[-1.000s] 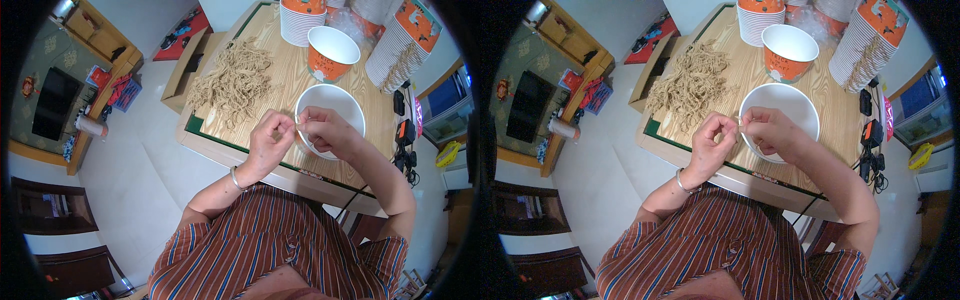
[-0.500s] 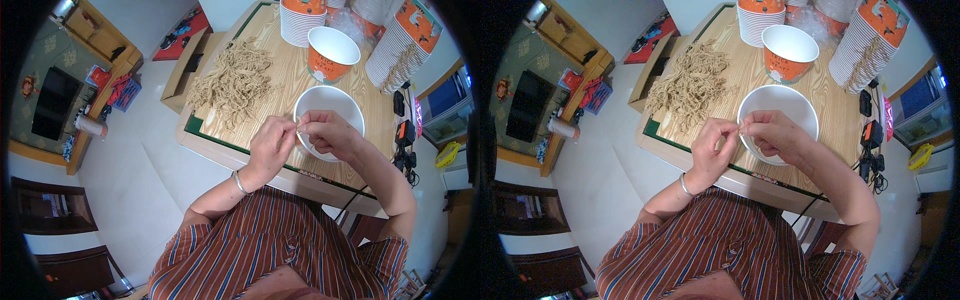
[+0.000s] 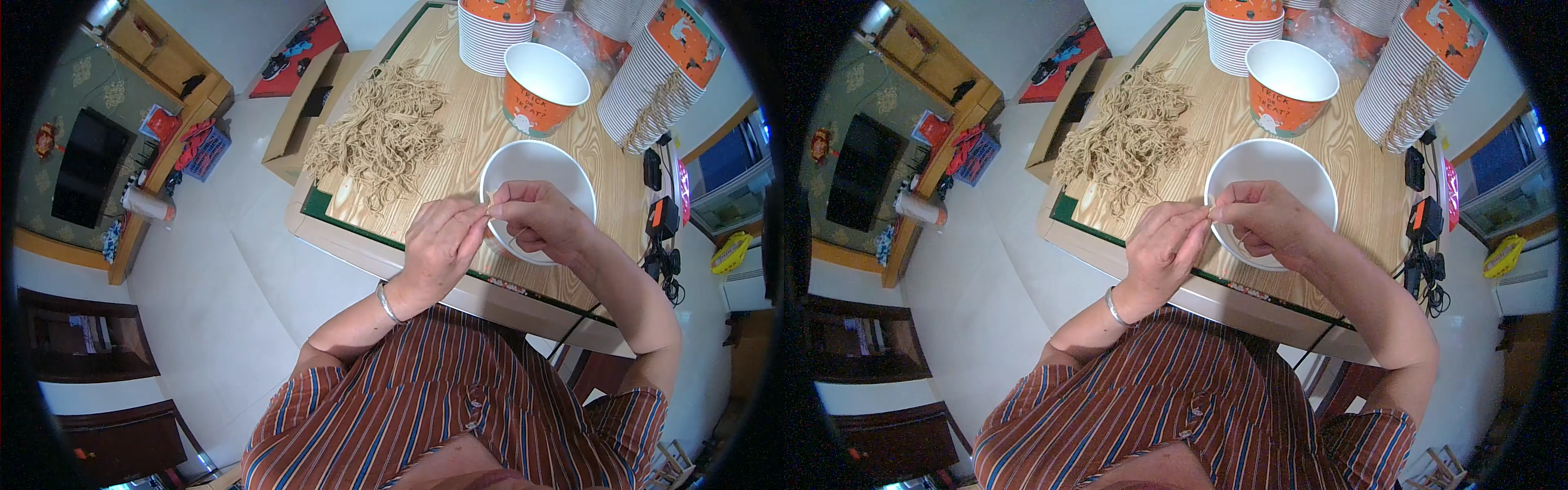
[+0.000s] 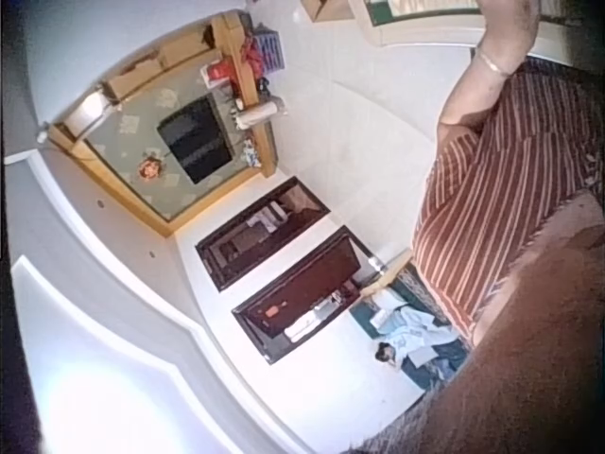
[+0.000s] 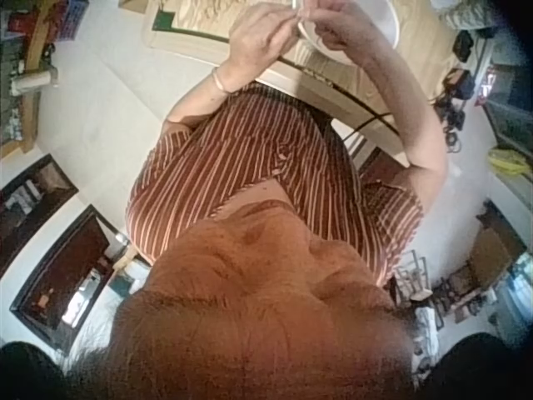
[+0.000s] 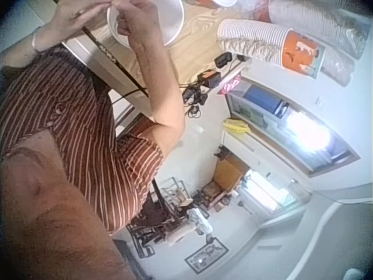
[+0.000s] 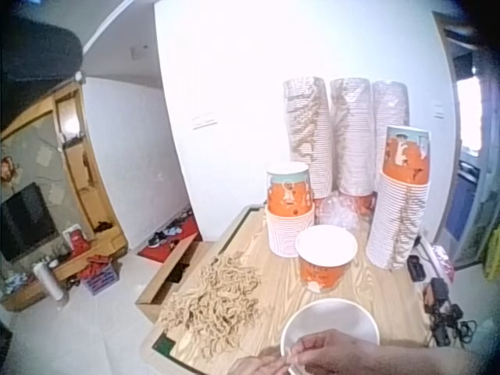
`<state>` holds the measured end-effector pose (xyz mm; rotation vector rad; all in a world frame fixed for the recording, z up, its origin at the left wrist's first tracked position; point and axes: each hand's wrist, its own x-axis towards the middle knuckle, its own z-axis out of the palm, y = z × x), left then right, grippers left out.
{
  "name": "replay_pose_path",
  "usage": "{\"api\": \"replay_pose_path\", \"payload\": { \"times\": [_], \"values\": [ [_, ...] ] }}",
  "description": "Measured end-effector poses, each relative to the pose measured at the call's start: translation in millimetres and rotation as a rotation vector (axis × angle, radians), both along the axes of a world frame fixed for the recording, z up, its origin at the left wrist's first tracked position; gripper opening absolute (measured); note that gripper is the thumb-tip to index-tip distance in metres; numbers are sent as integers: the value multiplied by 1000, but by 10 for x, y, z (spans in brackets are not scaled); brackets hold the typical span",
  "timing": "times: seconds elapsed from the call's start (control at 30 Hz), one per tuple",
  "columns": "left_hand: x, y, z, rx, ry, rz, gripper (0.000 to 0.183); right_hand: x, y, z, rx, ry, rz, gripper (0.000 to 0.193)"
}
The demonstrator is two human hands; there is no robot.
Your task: Attaching elastic strings to the sides of decorative paper buckets.
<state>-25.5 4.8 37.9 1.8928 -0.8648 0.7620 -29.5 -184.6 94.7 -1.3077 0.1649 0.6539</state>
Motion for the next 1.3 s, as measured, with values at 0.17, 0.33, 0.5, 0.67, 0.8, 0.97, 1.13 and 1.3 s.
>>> {"api": "replay_pose_path", "payload": {
  "times": [0.17,0.33,0.5,0.67,0.8,0.97,1.13,1.3],
  "values": [
    [15,45,22,-5,96,-40,19,-11,2,33,-38,-19,4,7],
    [88,104,122,90,44,-99,19,-56,73,86,-171,-84,-35,5],
    [122,142,172,165,-32,-108,19,-87,78,25,-316,-311,-18,7],
    [135,125,168,147,-56,-127,16,-94,81,22,-365,-370,2,8],
    [119,64,-45,-122,341,-205,12,-63,105,149,-238,-85,-40,9],
    [61,20,-144,-541,909,-411,7,-25,57,106,-150,-16,-23,10],
    [49,15,-167,-530,802,-434,6,-29,87,35,-244,-62,-6,10],
    [74,34,-184,-435,749,-369,6,-29,104,17,-313,-124,-36,10]
  ]
}}
